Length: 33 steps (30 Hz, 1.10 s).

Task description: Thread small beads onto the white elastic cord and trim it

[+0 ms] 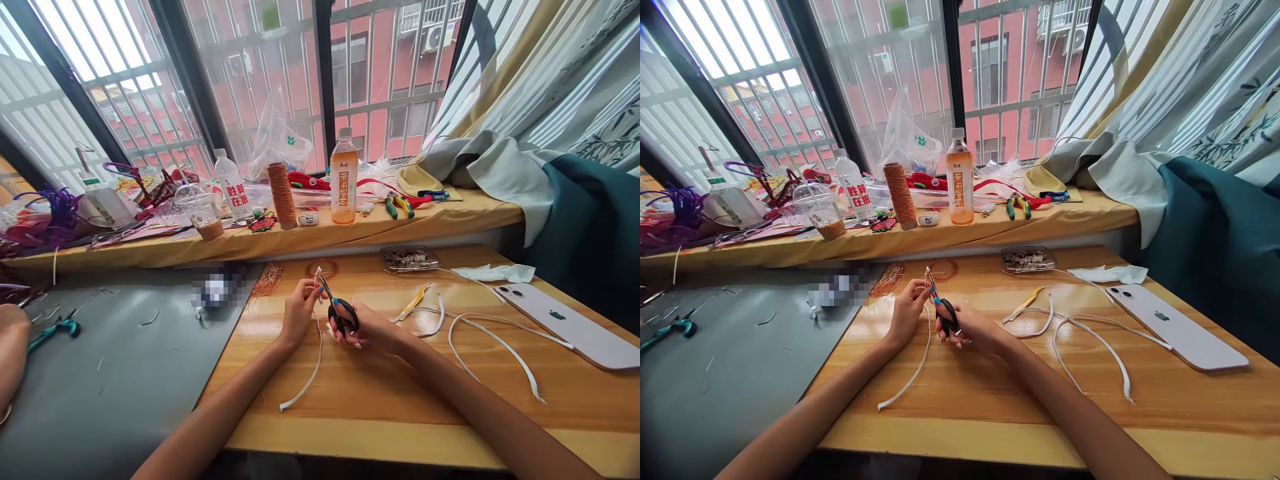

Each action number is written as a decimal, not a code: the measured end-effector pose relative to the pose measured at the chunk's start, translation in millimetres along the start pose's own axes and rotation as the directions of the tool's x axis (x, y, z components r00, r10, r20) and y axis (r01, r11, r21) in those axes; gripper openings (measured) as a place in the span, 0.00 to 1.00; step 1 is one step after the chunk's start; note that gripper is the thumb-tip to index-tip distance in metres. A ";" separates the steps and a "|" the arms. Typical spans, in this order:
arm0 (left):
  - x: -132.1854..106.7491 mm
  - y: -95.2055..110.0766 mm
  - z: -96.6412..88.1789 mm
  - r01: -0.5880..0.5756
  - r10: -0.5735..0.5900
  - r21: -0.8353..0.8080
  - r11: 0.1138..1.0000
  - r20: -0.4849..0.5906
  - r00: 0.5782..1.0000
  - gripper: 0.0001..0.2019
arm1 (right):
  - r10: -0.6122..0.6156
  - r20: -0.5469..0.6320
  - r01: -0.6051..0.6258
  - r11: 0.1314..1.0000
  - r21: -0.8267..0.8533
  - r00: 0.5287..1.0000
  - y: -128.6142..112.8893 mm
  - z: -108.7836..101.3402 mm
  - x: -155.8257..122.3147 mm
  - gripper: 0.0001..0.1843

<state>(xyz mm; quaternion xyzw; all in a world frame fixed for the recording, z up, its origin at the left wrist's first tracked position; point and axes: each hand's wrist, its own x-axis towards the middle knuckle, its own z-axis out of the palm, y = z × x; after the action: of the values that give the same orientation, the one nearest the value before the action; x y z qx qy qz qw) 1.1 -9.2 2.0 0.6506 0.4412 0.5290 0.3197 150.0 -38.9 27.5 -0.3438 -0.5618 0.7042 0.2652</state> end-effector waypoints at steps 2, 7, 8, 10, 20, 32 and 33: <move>-0.9 0.0 0.6 -0.003 0.003 0.005 1.000 0.016 1.000 0.08 | 0.002 -0.013 -0.002 1.000 0.002 1.000 3.1 -1.3 1.5 0.28; -2.5 1.3 1.5 -0.013 0.012 0.016 1.000 0.028 1.000 0.08 | -0.016 -0.026 0.016 1.000 0.001 1.000 4.3 -1.8 2.6 0.27; -2.5 1.8 1.5 -0.011 0.010 0.023 1.000 0.031 0.999 0.08 | -0.020 -0.034 0.020 1.000 -0.001 0.999 3.6 -1.5 2.6 0.27; -2.5 2.5 1.3 -0.006 0.004 0.038 0.999 0.038 0.999 0.08 | -0.024 -0.052 0.024 1.000 -0.006 0.998 1.9 -1.1 2.7 0.28; -1.0 -1.2 0.6 -0.007 0.004 0.079 0.997 0.036 0.999 0.09 | -0.024 -0.137 0.023 1.000 -0.011 0.990 4.5 -4.0 4.6 0.26; -1.7 -0.9 0.9 0.009 -0.011 0.065 0.998 0.026 1.000 0.10 | -0.084 -0.085 0.092 0.991 0.093 0.993 11.9 -3.5 6.0 0.24; -1.7 -0.9 0.8 0.009 -0.010 0.065 0.998 0.027 1.000 0.10 | -0.072 -0.085 0.079 0.993 0.087 0.994 11.3 -3.4 5.6 0.25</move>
<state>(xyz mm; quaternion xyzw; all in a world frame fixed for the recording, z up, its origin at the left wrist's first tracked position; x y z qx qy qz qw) 1.6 -10.3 0.3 0.6658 0.4569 0.5038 0.3068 149.3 -35.2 15.0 -0.3386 -0.5308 0.7034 0.3298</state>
